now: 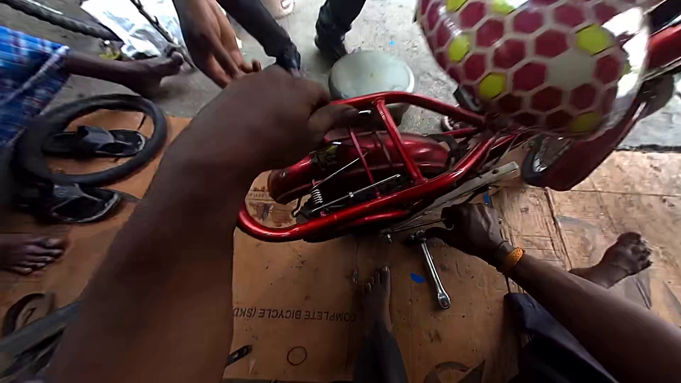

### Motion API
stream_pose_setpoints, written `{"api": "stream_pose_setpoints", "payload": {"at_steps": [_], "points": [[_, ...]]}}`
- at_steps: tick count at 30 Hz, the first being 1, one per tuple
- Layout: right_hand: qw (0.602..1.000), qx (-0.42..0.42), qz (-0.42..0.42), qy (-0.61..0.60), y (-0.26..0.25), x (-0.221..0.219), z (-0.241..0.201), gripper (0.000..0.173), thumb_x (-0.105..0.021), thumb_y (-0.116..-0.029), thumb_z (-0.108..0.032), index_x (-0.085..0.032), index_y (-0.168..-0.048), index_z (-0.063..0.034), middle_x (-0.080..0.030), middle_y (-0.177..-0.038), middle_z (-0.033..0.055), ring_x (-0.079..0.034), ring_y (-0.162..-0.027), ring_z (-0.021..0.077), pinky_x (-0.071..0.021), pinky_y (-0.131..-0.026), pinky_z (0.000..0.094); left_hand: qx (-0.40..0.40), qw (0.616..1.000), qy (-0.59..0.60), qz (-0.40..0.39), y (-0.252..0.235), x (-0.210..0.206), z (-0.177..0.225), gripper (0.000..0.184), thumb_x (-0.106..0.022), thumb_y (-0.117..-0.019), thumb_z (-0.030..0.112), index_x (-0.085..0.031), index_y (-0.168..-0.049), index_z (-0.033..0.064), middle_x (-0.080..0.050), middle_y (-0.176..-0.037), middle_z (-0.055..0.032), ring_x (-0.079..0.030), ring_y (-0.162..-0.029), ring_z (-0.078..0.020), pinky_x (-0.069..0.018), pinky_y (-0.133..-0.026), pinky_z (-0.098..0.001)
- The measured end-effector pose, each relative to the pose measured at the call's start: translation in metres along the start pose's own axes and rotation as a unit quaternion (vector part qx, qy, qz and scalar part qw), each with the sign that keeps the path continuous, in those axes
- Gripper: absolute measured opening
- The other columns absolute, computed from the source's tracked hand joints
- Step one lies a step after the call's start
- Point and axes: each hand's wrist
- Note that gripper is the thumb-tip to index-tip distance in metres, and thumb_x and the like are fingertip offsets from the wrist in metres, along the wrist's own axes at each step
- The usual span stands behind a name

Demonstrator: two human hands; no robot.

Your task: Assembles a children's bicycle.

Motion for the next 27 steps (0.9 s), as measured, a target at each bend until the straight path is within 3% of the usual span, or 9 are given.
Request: {"api": "stream_pose_setpoints", "payload": {"at_steps": [3,5,7,9,11,16,21,25,27], "points": [[0.993,-0.080,-0.064,-0.063,-0.016,-0.062,0.004,0.036,-0.072,-0.0869,-0.054,-0.073,-0.087,-0.0176,-0.072,-0.083,0.0092,-0.071,-0.083,0.0350,-0.0540,-0.071,0.0643,0.018,0.999,0.032,0.007,0.005,-0.003,0.006,0.051,-0.046,-0.1051,0.057,-0.069,-0.096,0.0123,-0.065,-0.080,-0.0117,-0.067,-0.078,-0.0336,-0.0504,-0.066,-0.0627],[0.986,-0.087,-0.106,-0.092,-0.026,-0.069,0.005,0.033,-0.068,-0.0907,-0.048,-0.073,-0.092,-0.0148,-0.073,-0.090,0.0115,-0.071,-0.090,0.0352,-0.0542,-0.078,0.0635,0.033,0.999,0.027,0.014,0.007,-0.003,0.008,0.053,-0.046,-0.1035,0.061,-0.069,-0.097,0.0125,-0.066,-0.080,-0.0114,-0.068,-0.078,-0.0343,-0.0525,-0.067,-0.0621],[0.981,-0.035,-0.139,-0.130,-0.018,-0.054,0.002,0.042,-0.064,-0.0940,-0.052,-0.072,-0.099,-0.0107,-0.072,-0.094,0.0121,-0.069,-0.093,0.0326,-0.0539,-0.084,0.0602,0.041,0.999,0.019,0.005,0.012,-0.006,0.009,0.057,-0.042,-0.1033,0.063,-0.068,-0.099,0.0130,-0.067,-0.082,-0.0112,-0.069,-0.081,-0.0346,-0.0544,-0.068,-0.0614],[0.980,0.035,-0.151,-0.123,-0.016,-0.035,-0.003,0.049,-0.058,-0.0971,-0.056,-0.071,-0.115,-0.0123,-0.072,-0.110,0.0105,-0.068,-0.108,0.0287,-0.0507,-0.098,0.0563,0.053,0.998,0.020,-0.006,0.013,-0.003,0.011,0.057,-0.040,-0.1034,0.064,-0.067,-0.100,0.0133,-0.067,-0.085,-0.0105,-0.069,-0.084,-0.0331,-0.0551,-0.070,-0.0591],[0.977,0.079,-0.166,-0.104,-0.016,-0.022,-0.018,0.045,-0.053,-0.1024,-0.049,-0.068,-0.128,-0.0151,-0.070,-0.124,0.0099,-0.064,-0.121,0.0276,-0.0445,-0.109,0.0545,0.052,0.998,0.020,-0.009,0.013,-0.002,0.013,0.057,-0.040,-0.1041,0.063,-0.066,-0.101,0.0122,-0.067,-0.086,-0.0103,-0.069,-0.085,-0.0324,-0.0553,-0.072,-0.0575],[0.971,0.073,-0.214,-0.080,-0.018,-0.001,-0.043,0.035,-0.046,-0.1078,-0.030,-0.065,-0.133,-0.0151,-0.068,-0.128,0.0123,-0.065,-0.120,0.0309,-0.0487,-0.104,0.0552,0.049,0.999,0.011,-0.011,0.012,-0.002,0.015,0.057,-0.038,-0.1044,0.063,-0.066,-0.101,0.0125,-0.067,-0.086,-0.0095,-0.069,-0.085,-0.0313,-0.0555,-0.071,-0.0553],[0.970,0.089,-0.223,0.032,-0.009,0.021,-0.045,0.034,-0.048,-0.1002,-0.009,-0.065,-0.129,-0.0148,-0.069,-0.119,0.0177,-0.068,-0.108,0.0400,-0.0527,-0.087,0.0634,0.054,0.998,0.017,-0.023,0.012,0.001,0.012,0.058,-0.038,-0.1044,0.063,-0.067,-0.104,0.0126,-0.068,-0.091,-0.0096,-0.070,-0.090,-0.0308,-0.0557,-0.074,-0.0545],[0.974,0.120,-0.122,0.150,0.006,0.046,-0.052,0.035,-0.053,-0.0982,-0.010,-0.068,-0.128,-0.0215,-0.070,-0.102,0.0132,-0.069,-0.098,0.0328,-0.0544,-0.086,0.0522,0.052,0.998,0.013,-0.033,0.011,0.002,0.013,0.058,-0.038,-0.1047,0.063,-0.066,-0.102,0.0117,-0.067,-0.090,-0.0095,-0.069,-0.089,-0.0300,-0.0551,-0.073,-0.0529],[0.966,0.157,-0.041,0.201,0.015,0.062,-0.066,0.023,-0.060,-0.0955,-0.012,-0.073,-0.113,-0.0178,-0.070,-0.087,0.0108,-0.071,-0.085,0.0300,-0.0559,-0.074,0.0478,0.049,0.998,0.012,-0.030,0.010,0.001,0.011,0.058,-0.038,-0.1047,0.063,-0.066,-0.102,0.0115,-0.066,-0.090,-0.0097,-0.069,-0.089,-0.0305,-0.0548,-0.075,-0.0535]]}}
Point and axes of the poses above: each hand's wrist, its own y-axis away from the middle knuckle, its own x-axis out of the back of the hand, z = x × y
